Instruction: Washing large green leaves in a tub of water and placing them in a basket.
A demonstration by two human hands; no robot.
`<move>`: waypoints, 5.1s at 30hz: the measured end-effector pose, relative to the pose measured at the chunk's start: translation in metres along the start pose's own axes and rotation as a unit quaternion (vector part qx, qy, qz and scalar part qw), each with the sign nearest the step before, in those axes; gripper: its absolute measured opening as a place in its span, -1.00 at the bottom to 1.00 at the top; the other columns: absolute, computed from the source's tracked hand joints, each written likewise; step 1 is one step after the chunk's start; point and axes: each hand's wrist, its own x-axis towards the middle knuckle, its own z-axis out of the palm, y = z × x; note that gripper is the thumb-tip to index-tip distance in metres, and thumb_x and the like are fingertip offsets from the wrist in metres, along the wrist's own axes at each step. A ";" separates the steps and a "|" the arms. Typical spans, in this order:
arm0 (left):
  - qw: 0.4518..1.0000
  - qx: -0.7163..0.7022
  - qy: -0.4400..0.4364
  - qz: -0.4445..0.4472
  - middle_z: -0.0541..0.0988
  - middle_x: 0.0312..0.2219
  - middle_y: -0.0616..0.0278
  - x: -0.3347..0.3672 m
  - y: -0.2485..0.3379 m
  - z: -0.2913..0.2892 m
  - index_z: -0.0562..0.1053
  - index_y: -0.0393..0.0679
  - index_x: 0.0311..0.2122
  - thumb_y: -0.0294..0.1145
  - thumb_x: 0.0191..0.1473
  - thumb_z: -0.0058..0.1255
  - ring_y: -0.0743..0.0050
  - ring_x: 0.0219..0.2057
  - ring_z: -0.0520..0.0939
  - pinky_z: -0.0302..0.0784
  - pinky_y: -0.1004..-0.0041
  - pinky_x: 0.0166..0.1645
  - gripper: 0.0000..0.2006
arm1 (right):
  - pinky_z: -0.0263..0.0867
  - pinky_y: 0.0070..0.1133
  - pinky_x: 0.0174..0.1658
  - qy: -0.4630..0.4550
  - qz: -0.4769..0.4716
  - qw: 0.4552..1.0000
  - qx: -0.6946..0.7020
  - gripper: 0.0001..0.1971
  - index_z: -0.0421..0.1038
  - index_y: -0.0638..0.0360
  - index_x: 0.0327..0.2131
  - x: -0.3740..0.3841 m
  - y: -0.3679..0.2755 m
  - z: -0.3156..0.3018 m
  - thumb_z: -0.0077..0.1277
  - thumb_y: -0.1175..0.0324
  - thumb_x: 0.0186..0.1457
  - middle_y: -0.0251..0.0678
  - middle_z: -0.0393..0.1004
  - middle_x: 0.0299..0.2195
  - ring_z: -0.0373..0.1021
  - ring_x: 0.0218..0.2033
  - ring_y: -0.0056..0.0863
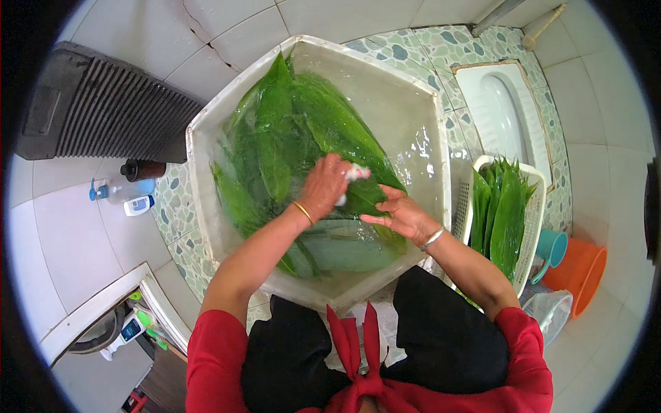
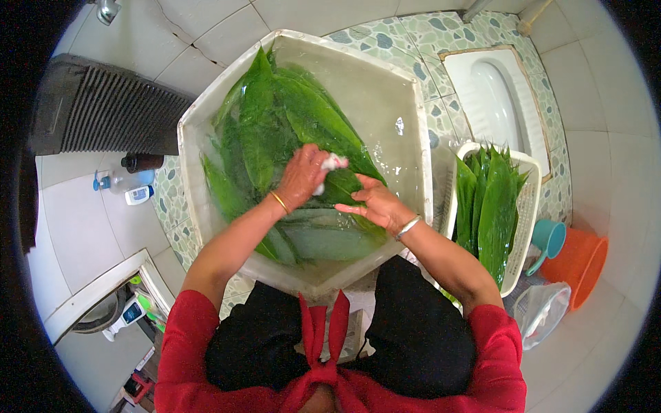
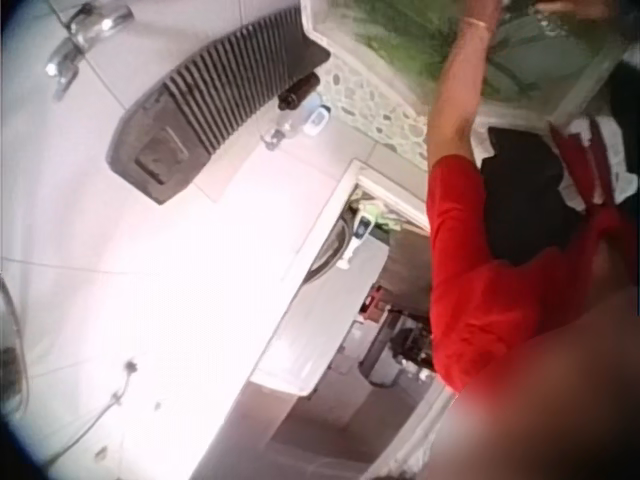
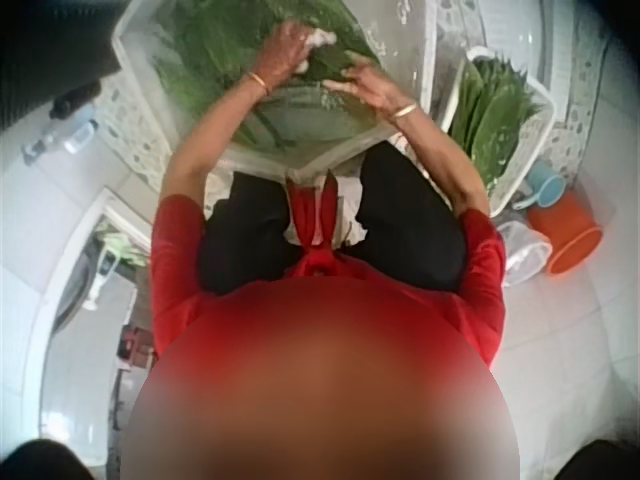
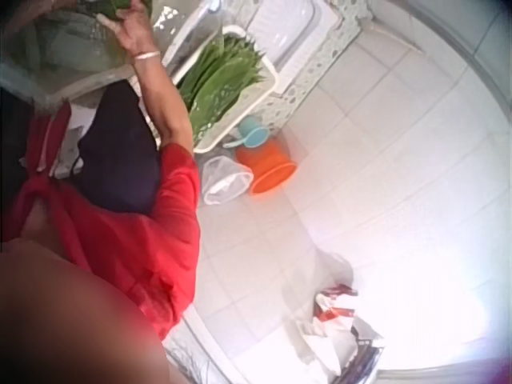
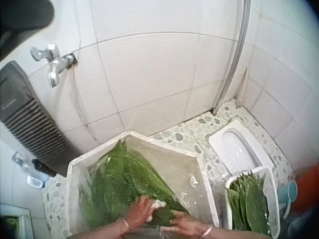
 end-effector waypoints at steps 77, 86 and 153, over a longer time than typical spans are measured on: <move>0.987 0.077 0.013 -0.141 0.35 -0.27 -0.10 -0.037 -0.075 -0.022 0.31 -0.14 -0.17 -0.42 -0.07 -0.06 -0.10 -0.27 0.39 0.35 0.16 -0.17 -0.72 | 0.22 -0.63 -0.15 0.598 -0.303 0.401 -0.624 -0.40 0.07 0.30 0.05 -0.321 0.063 -0.231 -0.01 0.59 -0.14 -0.09 0.18 -0.04 0.26 -0.16 -0.40; 0.723 -0.592 0.086 -0.345 0.44 -0.19 0.17 -0.054 -0.091 -0.053 0.29 -0.17 -0.07 -0.31 0.08 -0.11 0.35 -0.16 0.45 0.36 0.37 -0.07 -0.68 | 0.26 -0.74 -0.50 0.224 -0.263 0.813 -0.469 -0.86 0.34 0.25 -0.26 -0.117 -0.003 -0.059 -0.08 0.52 0.06 -0.45 0.37 -0.49 0.27 -0.55 -0.78; 0.985 -0.102 0.137 -0.021 0.41 -0.40 0.09 0.014 0.023 -0.075 0.41 -0.11 -0.29 -0.50 -0.11 0.00 0.10 -0.37 0.47 0.41 0.31 -0.27 -0.81 | 0.18 -0.78 -0.54 0.102 -0.073 0.965 -0.229 -0.86 0.38 0.15 -0.27 -0.005 0.009 -0.033 -0.05 0.42 0.05 -0.55 0.35 -0.51 0.26 -0.58 -0.76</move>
